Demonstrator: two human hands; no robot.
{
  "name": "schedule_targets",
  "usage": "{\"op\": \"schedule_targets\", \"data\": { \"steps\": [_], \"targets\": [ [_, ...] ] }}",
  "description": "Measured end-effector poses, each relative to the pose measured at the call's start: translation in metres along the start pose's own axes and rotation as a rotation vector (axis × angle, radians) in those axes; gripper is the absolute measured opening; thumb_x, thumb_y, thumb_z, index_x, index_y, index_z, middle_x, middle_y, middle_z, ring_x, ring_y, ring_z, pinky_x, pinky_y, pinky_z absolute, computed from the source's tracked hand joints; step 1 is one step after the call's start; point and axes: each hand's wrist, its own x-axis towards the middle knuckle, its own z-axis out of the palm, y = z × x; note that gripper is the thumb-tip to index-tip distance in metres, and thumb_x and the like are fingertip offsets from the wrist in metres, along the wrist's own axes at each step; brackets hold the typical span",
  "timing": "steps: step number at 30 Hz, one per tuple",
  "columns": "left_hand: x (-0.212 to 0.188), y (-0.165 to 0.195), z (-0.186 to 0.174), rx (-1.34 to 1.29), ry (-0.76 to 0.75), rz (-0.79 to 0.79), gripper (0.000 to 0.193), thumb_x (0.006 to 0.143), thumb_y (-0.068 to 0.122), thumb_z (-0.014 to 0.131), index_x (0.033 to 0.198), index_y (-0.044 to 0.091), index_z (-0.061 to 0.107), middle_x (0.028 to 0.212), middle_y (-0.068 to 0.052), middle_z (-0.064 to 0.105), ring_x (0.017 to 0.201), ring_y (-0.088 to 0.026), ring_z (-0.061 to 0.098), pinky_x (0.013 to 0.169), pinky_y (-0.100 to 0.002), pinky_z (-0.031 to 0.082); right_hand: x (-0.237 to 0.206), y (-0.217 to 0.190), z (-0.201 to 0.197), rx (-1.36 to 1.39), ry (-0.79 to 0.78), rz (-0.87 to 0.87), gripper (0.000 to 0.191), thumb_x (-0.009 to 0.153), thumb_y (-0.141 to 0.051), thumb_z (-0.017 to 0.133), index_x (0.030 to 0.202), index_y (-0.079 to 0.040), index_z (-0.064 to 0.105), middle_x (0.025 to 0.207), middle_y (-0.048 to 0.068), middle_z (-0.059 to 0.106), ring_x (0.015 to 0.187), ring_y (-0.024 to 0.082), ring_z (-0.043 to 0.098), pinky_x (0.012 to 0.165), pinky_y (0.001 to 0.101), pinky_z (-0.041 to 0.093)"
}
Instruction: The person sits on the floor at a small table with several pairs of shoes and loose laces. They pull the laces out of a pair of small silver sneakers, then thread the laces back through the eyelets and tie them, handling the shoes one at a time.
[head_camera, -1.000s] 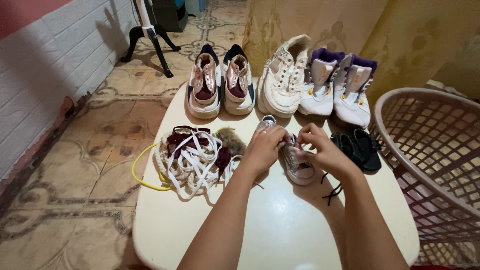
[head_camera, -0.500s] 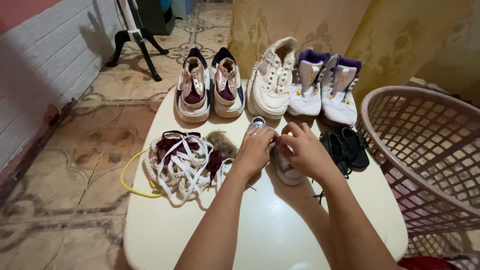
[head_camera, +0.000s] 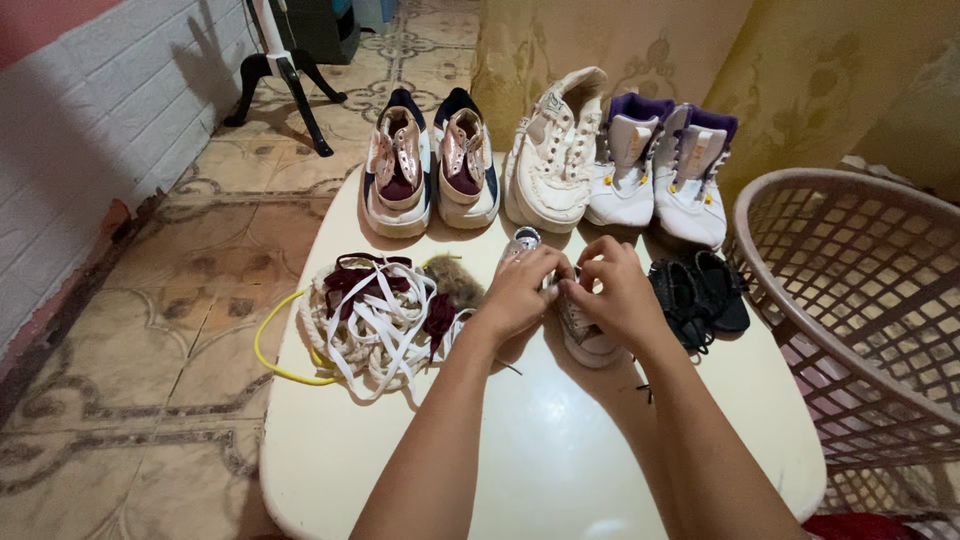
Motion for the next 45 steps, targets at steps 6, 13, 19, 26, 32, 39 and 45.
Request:
{"op": "schedule_targets", "data": {
  "steps": [6, 13, 19, 26, 32, 39, 45],
  "targets": [
    [-0.002, 0.005, -0.008, -0.102, -0.035, -0.076, 0.036, 0.076, 0.026, 0.083, 0.107, 0.015, 0.069, 0.115, -0.002, 0.066, 0.115, -0.027, 0.059, 0.101, -0.042, 0.042, 0.004, 0.019, 0.011, 0.251, -0.009, 0.215, 0.022, 0.085, -0.023, 0.078, 0.086, -0.004, 0.067, 0.101, 0.007, 0.061, 0.091, 0.021, 0.061, 0.077, 0.0336, 0.052],
    [-0.004, 0.009, -0.008, -0.303, 0.035, -0.102, 0.025, 0.075, 0.014, 0.085, 0.095, 0.012, 0.07, 0.104, -0.002, 0.069, 0.105, -0.025, 0.066, 0.093, -0.037, 0.05, 0.0, 0.042, 0.008, 0.347, -0.093, 0.182, 0.015, 0.088, -0.014, 0.072, 0.099, -0.006, 0.077, 0.106, 0.004, 0.062, 0.095, 0.017, 0.063, 0.079, 0.0318, 0.051],
    [-0.003, 0.009, -0.009, -0.222, 0.024, -0.083, 0.025, 0.074, 0.014, 0.085, 0.093, 0.011, 0.07, 0.1, -0.003, 0.067, 0.103, -0.025, 0.064, 0.091, -0.038, 0.049, 0.005, 0.032, -0.006, 0.239, -0.211, 0.086, 0.019, 0.08, -0.012, 0.073, 0.098, -0.006, 0.075, 0.111, 0.009, 0.059, 0.103, 0.024, 0.061, 0.087, 0.0366, 0.051],
    [-0.004, 0.007, -0.01, -0.224, -0.023, -0.1, 0.026, 0.076, 0.014, 0.085, 0.097, 0.011, 0.069, 0.1, -0.003, 0.07, 0.106, -0.024, 0.063, 0.095, -0.038, 0.048, 0.009, 0.009, -0.012, 0.156, -0.26, 0.018, 0.023, 0.075, -0.006, 0.068, 0.097, 0.0, 0.064, 0.111, 0.014, 0.055, 0.104, 0.03, 0.057, 0.091, 0.038, 0.05],
    [-0.003, 0.006, -0.01, -0.229, -0.033, -0.104, 0.027, 0.076, 0.014, 0.085, 0.098, 0.012, 0.07, 0.101, -0.004, 0.071, 0.107, -0.024, 0.062, 0.095, -0.038, 0.048, 0.009, 0.008, -0.014, 0.156, -0.208, 0.22, 0.016, 0.085, -0.014, 0.073, 0.095, -0.002, 0.07, 0.092, 0.011, 0.062, 0.081, 0.023, 0.068, 0.075, 0.0343, 0.054],
    [-0.005, 0.011, -0.013, -0.222, -0.052, -0.154, 0.027, 0.075, 0.015, 0.085, 0.099, 0.013, 0.071, 0.104, -0.004, 0.069, 0.108, -0.024, 0.062, 0.095, -0.037, 0.048, 0.006, 0.014, -0.017, 0.198, -0.167, 0.05, 0.014, 0.078, 0.003, 0.072, 0.092, -0.002, 0.069, 0.095, 0.008, 0.064, 0.083, 0.02, 0.07, 0.074, 0.0324, 0.057],
    [-0.004, 0.014, -0.014, -0.231, -0.063, -0.172, 0.029, 0.074, 0.015, 0.086, 0.099, 0.014, 0.072, 0.103, -0.004, 0.068, 0.108, -0.024, 0.061, 0.096, -0.037, 0.049, 0.008, 0.01, -0.014, 0.138, -0.106, 0.077, 0.023, 0.073, 0.008, 0.075, 0.091, -0.001, 0.063, 0.091, 0.012, 0.061, 0.081, 0.026, 0.065, 0.071, 0.0332, 0.054]
  ]
}}
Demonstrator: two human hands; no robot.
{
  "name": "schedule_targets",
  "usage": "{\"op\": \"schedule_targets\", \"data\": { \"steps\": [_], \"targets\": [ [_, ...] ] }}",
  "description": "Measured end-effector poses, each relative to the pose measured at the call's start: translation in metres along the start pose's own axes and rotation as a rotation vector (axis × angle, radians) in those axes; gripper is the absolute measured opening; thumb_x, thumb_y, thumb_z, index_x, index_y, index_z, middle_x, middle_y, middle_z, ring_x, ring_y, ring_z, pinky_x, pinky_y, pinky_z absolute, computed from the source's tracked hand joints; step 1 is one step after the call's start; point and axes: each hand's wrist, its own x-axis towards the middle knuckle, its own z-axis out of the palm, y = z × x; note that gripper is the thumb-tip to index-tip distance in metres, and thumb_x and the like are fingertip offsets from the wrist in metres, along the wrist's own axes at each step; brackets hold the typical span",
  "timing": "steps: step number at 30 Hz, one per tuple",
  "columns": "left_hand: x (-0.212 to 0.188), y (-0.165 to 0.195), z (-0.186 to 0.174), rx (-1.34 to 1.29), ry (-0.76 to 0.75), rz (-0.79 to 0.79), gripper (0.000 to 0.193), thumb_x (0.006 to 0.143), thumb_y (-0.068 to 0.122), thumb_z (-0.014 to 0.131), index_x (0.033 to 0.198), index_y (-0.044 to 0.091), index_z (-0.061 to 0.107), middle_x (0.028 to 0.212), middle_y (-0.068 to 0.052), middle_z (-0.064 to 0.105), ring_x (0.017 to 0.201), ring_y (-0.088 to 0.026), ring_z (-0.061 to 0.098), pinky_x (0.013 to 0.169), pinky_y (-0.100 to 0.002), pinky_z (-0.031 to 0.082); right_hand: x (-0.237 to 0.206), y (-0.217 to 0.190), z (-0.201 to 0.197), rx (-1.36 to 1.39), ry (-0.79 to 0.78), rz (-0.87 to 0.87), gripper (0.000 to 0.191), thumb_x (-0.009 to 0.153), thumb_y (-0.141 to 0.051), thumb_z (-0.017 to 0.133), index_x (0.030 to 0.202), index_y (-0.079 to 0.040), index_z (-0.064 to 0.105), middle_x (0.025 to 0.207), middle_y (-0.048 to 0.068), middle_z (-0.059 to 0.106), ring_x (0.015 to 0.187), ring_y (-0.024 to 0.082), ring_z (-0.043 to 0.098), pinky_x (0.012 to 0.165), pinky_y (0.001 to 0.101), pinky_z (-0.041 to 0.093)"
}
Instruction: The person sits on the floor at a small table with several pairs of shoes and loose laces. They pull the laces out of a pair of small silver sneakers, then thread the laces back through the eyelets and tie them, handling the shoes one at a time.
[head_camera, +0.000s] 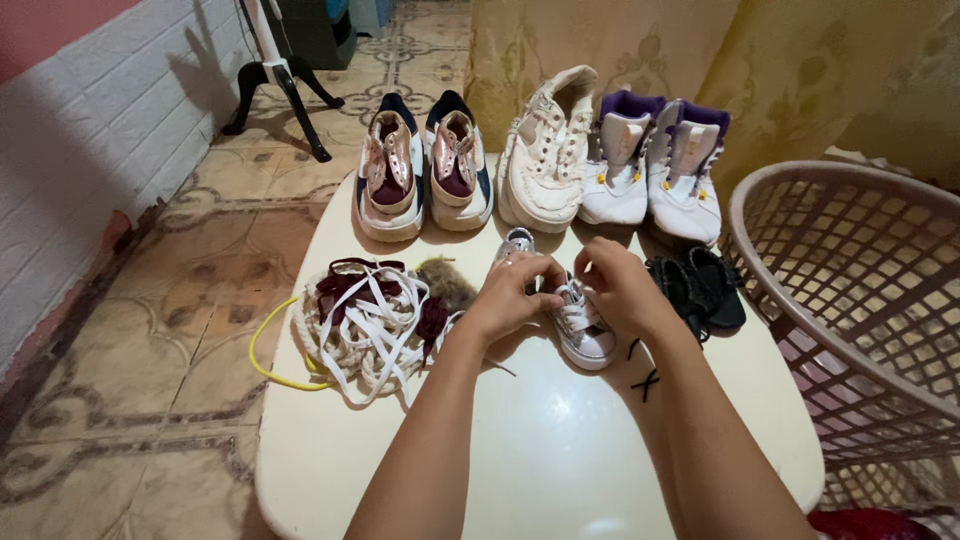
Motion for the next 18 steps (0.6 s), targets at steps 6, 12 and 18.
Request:
{"op": "schedule_targets", "data": {
  "steps": [6, 12, 18],
  "targets": [
    [0.0, -0.001, 0.002, 0.034, -0.003, -0.007, 0.026, 0.076, 0.017, 0.084, 0.098, 0.016, 0.073, 0.109, -0.002, 0.066, 0.112, -0.024, 0.056, 0.102, -0.038, 0.043, -0.006, 0.003, -0.003, -0.052, 0.237, 0.026, 0.03, 0.072, 0.017, 0.061, 0.097, 0.0, 0.059, 0.087, 0.016, 0.063, 0.079, 0.028, 0.064, 0.071, 0.0349, 0.052],
    [0.0, -0.006, 0.005, 0.087, 0.024, 0.002, 0.023, 0.077, 0.017, 0.084, 0.098, 0.017, 0.074, 0.11, -0.003, 0.066, 0.112, -0.026, 0.055, 0.101, -0.039, 0.042, -0.007, 0.011, 0.0, -0.091, 0.261, 0.06, 0.028, 0.075, 0.017, 0.061, 0.097, -0.001, 0.061, 0.086, 0.016, 0.064, 0.081, 0.031, 0.065, 0.069, 0.0371, 0.051],
    [0.002, -0.002, 0.009, 0.096, 0.022, 0.016, 0.023, 0.082, 0.002, 0.07, 0.101, 0.014, 0.07, 0.107, -0.006, 0.067, 0.111, -0.026, 0.06, 0.096, -0.038, 0.047, -0.003, 0.014, 0.001, -0.067, 0.327, -0.117, 0.02, 0.088, 0.014, 0.063, 0.101, 0.0, 0.063, 0.093, 0.015, 0.065, 0.086, 0.031, 0.066, 0.074, 0.036, 0.053]
  ]
}}
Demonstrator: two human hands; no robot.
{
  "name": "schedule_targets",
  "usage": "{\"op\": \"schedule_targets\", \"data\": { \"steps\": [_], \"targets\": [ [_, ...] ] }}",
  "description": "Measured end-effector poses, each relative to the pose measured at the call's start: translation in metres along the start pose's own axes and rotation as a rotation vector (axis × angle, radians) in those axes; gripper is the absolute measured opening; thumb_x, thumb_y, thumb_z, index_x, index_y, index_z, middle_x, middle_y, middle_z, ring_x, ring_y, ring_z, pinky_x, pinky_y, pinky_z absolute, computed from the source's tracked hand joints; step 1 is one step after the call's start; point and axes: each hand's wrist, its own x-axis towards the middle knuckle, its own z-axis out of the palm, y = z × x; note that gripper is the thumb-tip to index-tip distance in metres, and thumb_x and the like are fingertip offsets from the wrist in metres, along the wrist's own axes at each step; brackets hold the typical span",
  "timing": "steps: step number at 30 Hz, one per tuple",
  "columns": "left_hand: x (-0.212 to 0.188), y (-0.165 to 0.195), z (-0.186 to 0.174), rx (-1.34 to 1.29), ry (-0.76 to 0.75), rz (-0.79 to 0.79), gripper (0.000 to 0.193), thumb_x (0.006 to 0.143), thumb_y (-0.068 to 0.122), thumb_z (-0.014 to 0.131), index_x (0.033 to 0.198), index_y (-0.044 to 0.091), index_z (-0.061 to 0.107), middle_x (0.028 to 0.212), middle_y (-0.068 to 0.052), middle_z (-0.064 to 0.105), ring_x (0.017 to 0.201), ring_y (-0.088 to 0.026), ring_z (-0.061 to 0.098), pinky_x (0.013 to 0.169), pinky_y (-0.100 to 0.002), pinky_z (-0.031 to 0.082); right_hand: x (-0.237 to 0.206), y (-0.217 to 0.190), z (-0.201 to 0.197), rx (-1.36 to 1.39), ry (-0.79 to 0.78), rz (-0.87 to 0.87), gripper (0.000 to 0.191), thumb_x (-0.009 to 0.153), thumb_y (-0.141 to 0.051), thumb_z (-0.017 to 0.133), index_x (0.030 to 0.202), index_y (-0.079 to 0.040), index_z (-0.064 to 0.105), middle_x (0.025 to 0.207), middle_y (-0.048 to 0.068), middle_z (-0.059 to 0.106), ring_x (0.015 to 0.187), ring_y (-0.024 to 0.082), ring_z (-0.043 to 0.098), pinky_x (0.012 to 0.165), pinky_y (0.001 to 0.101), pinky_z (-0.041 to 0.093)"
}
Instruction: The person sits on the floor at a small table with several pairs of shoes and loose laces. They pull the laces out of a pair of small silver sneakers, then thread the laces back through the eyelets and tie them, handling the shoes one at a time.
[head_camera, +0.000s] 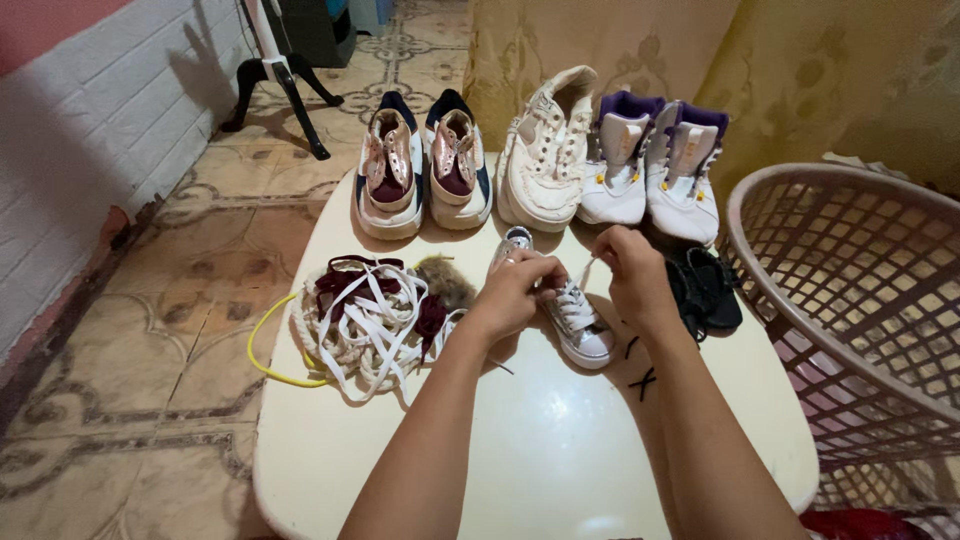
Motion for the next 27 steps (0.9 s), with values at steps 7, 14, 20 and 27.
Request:
{"op": "schedule_targets", "data": {
  "steps": [7, 14, 20, 27],
  "targets": [
    [0.001, 0.016, 0.001, 0.136, 0.075, 0.101, 0.017, 0.092, 0.005, 0.055, 0.103, 0.009, 0.068, 0.107, -0.009, 0.071, 0.114, -0.029, 0.063, 0.114, -0.043, 0.039, 0.003, -0.014, -0.004, 0.01, 0.158, -0.166, 0.021, 0.089, 0.009, 0.071, 0.106, -0.003, 0.071, 0.099, 0.012, 0.072, 0.089, 0.023, 0.072, 0.076, 0.0312, 0.057],
    [-0.001, 0.027, 0.016, 0.371, 0.143, 0.09, 0.029, 0.093, 0.036, 0.063, 0.097, 0.007, 0.067, 0.105, -0.015, 0.067, 0.113, -0.034, 0.058, 0.114, -0.05, 0.034, 0.001, -0.011, 0.014, 0.178, 0.281, -0.013, 0.028, 0.083, 0.002, 0.08, 0.107, 0.002, 0.066, 0.11, 0.012, 0.066, 0.086, 0.016, 0.071, 0.073, 0.0285, 0.059],
    [0.0, 0.019, 0.027, 0.18, 0.233, -0.11, 0.027, 0.097, 0.034, 0.059, 0.099, 0.008, 0.065, 0.104, -0.016, 0.066, 0.109, -0.036, 0.058, 0.097, -0.048, 0.043, -0.005, 0.029, 0.032, 0.16, -0.049, 0.521, 0.029, 0.089, -0.026, 0.082, 0.098, 0.001, 0.077, 0.09, 0.012, 0.076, 0.081, 0.018, 0.072, 0.073, 0.0295, 0.056],
    [0.0, 0.017, 0.029, 0.203, 0.303, -0.053, 0.024, 0.102, 0.028, 0.053, 0.104, 0.004, 0.058, 0.103, -0.019, 0.067, 0.103, -0.041, 0.061, 0.093, -0.052, 0.045, -0.01, 0.041, 0.039, 0.494, -0.287, 0.55, 0.027, 0.085, -0.021, 0.078, 0.105, -0.001, 0.077, 0.091, 0.005, 0.076, 0.079, 0.011, 0.069, 0.069, 0.0273, 0.056]
  ]
}}
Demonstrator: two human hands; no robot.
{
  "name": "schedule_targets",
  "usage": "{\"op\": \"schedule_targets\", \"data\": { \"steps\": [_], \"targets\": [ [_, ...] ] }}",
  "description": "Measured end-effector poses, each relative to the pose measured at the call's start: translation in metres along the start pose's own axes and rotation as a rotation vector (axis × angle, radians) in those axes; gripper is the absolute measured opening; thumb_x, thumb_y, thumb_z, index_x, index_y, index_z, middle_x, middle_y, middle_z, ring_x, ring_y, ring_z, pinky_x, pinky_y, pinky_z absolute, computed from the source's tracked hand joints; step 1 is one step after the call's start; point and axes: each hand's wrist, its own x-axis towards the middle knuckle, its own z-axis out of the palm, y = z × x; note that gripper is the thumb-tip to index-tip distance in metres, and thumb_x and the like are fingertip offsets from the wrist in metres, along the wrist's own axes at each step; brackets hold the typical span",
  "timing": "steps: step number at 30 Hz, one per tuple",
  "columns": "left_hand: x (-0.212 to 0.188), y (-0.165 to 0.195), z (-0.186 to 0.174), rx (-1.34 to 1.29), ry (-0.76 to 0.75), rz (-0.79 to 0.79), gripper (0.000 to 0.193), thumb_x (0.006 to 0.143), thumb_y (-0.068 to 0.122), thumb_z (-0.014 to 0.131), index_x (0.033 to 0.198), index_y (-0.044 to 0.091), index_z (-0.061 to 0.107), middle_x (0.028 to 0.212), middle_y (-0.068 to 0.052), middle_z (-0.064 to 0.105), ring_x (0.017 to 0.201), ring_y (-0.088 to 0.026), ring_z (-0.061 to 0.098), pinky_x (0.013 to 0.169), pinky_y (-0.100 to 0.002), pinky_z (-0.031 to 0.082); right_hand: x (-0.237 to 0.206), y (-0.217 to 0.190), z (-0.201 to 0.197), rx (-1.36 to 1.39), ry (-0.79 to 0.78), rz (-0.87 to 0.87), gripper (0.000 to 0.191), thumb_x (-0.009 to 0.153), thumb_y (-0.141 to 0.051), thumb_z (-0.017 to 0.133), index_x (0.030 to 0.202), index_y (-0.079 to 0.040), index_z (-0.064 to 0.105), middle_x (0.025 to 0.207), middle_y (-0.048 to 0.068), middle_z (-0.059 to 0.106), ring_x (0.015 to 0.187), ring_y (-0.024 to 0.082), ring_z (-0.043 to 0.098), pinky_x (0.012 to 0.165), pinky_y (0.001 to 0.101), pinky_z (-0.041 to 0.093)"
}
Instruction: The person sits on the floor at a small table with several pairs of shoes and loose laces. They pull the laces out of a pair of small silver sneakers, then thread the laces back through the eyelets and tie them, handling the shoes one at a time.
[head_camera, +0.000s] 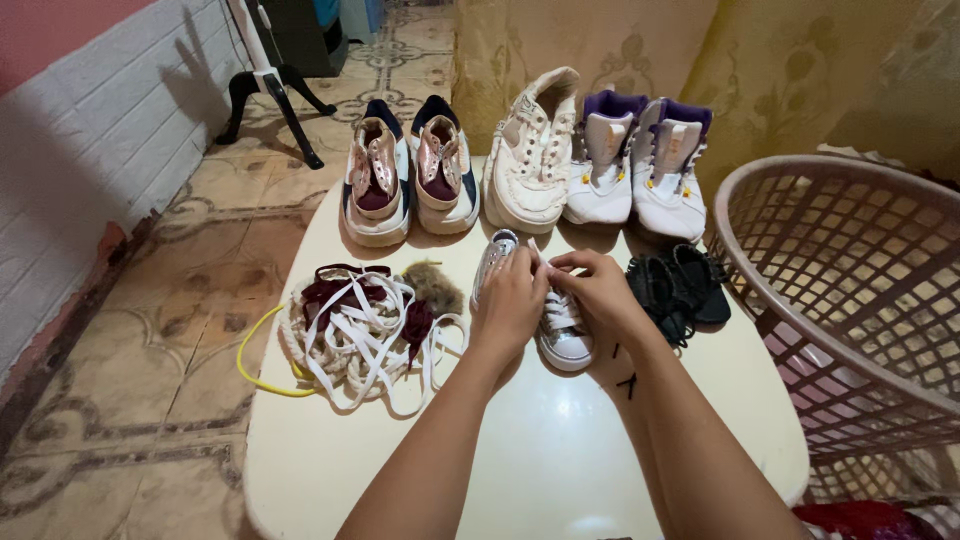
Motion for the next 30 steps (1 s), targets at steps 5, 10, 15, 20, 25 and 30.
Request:
{"op": "schedule_targets", "data": {
  "steps": [5, 10, 15, 20, 25, 30],
  "targets": [
    [-0.004, 0.014, -0.01, 0.057, -0.026, -0.04, 0.025, 0.105, 0.026, 0.048, 0.115, 0.004, 0.053, 0.106, -0.025, 0.065, 0.102, -0.046, 0.06, 0.089, -0.056, 0.044, 0.003, -0.002, 0.007, -0.021, 0.09, -0.075, 0.018, 0.088, -0.013, 0.078, 0.101, 0.0, 0.078, 0.087, 0.006, 0.074, 0.074, 0.01, 0.062, 0.065, 0.0265, 0.051],
    [-0.006, 0.024, -0.017, 0.049, -0.054, -0.077, 0.025, 0.104, 0.025, 0.047, 0.114, 0.003, 0.051, 0.11, -0.026, 0.064, 0.107, -0.046, 0.059, 0.09, -0.057, 0.044, 0.009, 0.006, 0.004, -0.012, 0.098, -0.029, 0.015, 0.094, -0.016, 0.072, 0.1, -0.002, 0.071, 0.083, 0.003, 0.069, 0.075, 0.008, 0.059, 0.066, 0.0251, 0.05],
    [-0.007, 0.025, -0.015, 0.074, -0.061, -0.098, 0.027, 0.105, 0.027, 0.046, 0.114, 0.002, 0.05, 0.113, -0.026, 0.064, 0.108, -0.046, 0.058, 0.091, -0.056, 0.044, 0.01, 0.005, -0.003, 0.11, 0.047, 0.037, 0.02, 0.095, -0.02, 0.071, 0.102, -0.001, 0.071, 0.085, 0.002, 0.07, 0.075, 0.01, 0.062, 0.066, 0.0262, 0.05],
    [-0.007, 0.025, -0.01, 0.11, -0.03, -0.09, 0.028, 0.107, 0.027, 0.044, 0.114, 0.001, 0.05, 0.114, -0.026, 0.065, 0.11, -0.045, 0.059, 0.092, -0.055, 0.045, 0.004, -0.006, -0.002, -0.117, 0.055, 0.044, 0.021, 0.083, -0.014, 0.081, 0.095, 0.001, 0.072, 0.083, 0.005, 0.073, 0.074, 0.012, 0.067, 0.067, 0.0272, 0.055],
    [-0.009, 0.027, -0.011, 0.113, -0.032, -0.085, 0.03, 0.107, 0.026, 0.041, 0.121, 0.0, 0.049, 0.116, -0.027, 0.064, 0.11, -0.045, 0.06, 0.092, -0.054, 0.046, 0.002, -0.009, 0.004, -0.306, 0.166, -0.195, 0.017, 0.085, -0.014, 0.078, 0.094, 0.0, 0.073, 0.085, 0.003, 0.072, 0.071, 0.011, 0.066, 0.066, 0.0267, 0.054],
    [-0.008, 0.029, -0.014, 0.037, -0.039, -0.126, 0.029, 0.107, 0.027, 0.041, 0.115, -0.001, 0.049, 0.119, -0.028, 0.063, 0.111, -0.048, 0.058, 0.089, -0.055, 0.045, 0.003, -0.008, 0.005, 0.01, 0.113, -0.204, 0.015, 0.095, -0.014, 0.071, 0.1, -0.001, 0.067, 0.084, 0.001, 0.068, 0.075, 0.007, 0.062, 0.064, 0.025, 0.051]
  ]
}}
